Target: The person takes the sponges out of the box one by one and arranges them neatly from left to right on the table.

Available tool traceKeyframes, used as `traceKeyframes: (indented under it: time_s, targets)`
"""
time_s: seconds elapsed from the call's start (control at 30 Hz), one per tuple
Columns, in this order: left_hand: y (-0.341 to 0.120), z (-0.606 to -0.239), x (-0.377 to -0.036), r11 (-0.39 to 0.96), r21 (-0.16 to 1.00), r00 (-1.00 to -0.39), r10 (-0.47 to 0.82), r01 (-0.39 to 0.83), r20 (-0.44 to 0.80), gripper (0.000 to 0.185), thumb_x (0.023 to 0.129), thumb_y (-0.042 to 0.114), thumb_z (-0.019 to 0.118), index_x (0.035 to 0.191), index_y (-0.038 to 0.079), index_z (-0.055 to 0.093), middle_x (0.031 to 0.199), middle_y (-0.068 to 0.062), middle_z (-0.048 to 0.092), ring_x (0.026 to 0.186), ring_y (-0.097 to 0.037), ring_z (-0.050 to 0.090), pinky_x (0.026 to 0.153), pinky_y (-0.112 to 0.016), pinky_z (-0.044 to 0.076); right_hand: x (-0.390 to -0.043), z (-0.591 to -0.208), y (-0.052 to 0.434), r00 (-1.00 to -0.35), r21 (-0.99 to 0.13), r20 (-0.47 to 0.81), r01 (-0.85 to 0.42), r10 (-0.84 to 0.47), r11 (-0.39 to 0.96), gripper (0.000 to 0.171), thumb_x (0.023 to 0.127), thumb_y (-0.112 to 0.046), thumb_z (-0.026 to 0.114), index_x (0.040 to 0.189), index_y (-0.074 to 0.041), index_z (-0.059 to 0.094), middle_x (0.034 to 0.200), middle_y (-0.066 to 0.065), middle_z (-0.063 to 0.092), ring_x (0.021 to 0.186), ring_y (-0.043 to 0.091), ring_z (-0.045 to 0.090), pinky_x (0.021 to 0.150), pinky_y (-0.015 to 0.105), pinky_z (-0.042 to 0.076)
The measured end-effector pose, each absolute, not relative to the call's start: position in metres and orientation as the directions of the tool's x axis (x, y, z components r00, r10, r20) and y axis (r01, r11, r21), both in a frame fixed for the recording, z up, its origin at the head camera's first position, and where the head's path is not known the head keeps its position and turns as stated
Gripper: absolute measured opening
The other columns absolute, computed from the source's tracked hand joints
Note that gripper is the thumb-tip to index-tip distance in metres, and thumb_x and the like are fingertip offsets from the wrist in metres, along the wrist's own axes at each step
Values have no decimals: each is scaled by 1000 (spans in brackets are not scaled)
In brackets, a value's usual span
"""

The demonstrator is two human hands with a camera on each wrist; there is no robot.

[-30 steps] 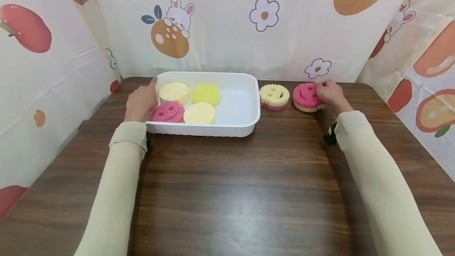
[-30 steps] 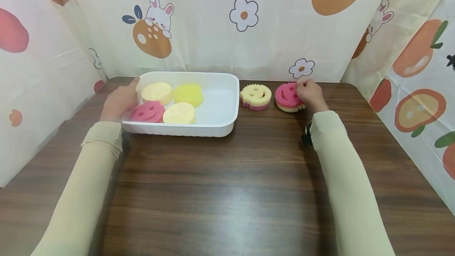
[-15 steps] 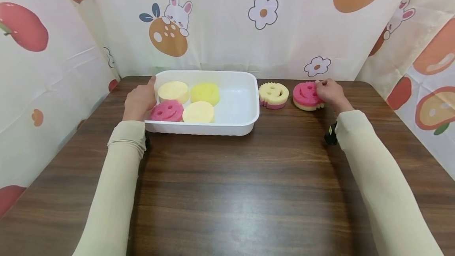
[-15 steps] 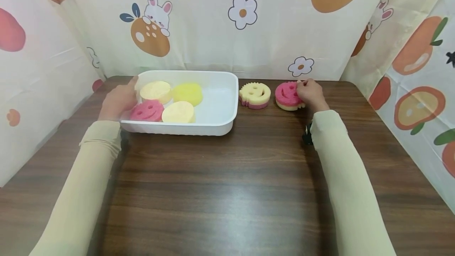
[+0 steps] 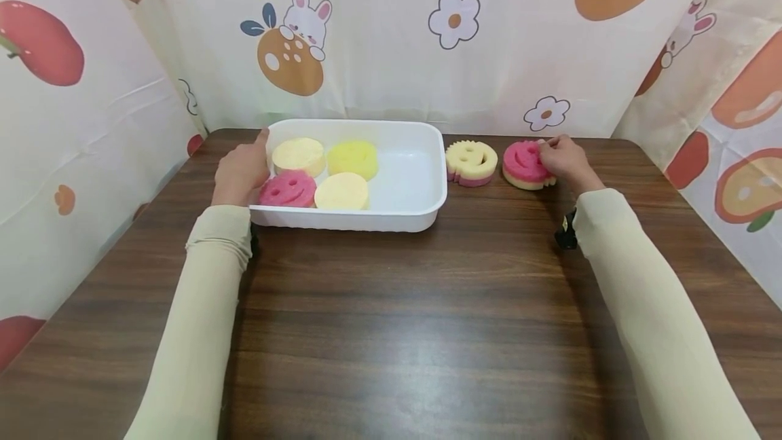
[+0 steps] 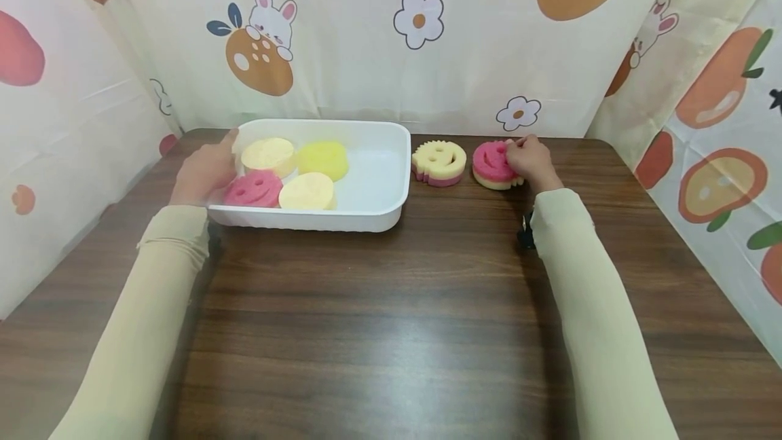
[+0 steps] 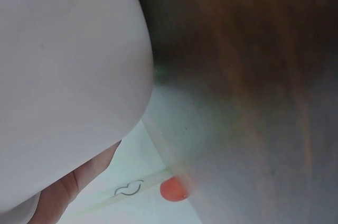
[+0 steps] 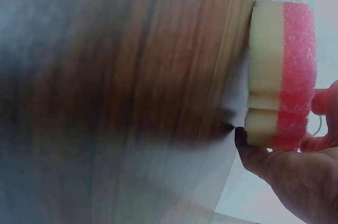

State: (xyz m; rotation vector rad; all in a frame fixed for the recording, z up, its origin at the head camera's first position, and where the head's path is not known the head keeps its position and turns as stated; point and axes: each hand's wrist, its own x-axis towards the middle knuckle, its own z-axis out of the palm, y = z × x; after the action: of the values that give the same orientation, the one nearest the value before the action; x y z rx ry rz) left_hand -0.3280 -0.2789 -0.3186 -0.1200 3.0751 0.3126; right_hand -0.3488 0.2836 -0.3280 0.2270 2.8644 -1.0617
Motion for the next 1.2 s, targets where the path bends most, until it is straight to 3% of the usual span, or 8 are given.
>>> traceKeyframes:
  time_s: [0.23, 0.47, 0.9, 1.2]
  targets:
    - [-279, -317, -327, 977, 201, -997, -65, -74, -52, 76, 98, 13, 46, 161, 12, 2, 130, -35, 53, 96, -43, 55, 84, -59, 52, -351, -330, 282, -985, -643, -133, 171, 111, 747, 72, 103, -50, 25, 145, 9, 26, 142, 36, 35, 122, 45, 36, 107, 57, 35]
    - [-279, -316, -328, 977, 196, -996, -75, -85, -58, 75, 99, 13, 43, 161, 13, 1, 133, -36, 50, 101, -45, 55, 91, -63, 50, -351, -331, 282, -984, -649, -138, 174, 111, 740, 74, 103, -52, 24, 146, 9, 24, 143, 36, 34, 124, 47, 35, 109, 59, 34]
    - [-281, -318, -326, 974, 206, -994, -79, -92, -69, 78, 98, 14, 47, 160, 13, 0, 127, -35, 53, 97, -44, 55, 87, -61, 51, -348, -328, 282, -983, -700, -95, 179, 157, 691, 71, 103, -51, 25, 148, 4, 28, 149, 30, 33, 130, 43, 34, 111, 55, 36]
    - [-280, -316, -325, 977, 202, -997, -62, -72, -52, 75, 98, 13, 43, 161, 14, 2, 130, -37, 52, 102, -49, 57, 91, -65, 47, -344, -322, 287, -987, -696, -66, 153, 149, 702, 71, 103, -48, 23, 146, 7, 28, 151, 32, 33, 134, 44, 34, 113, 59, 34]
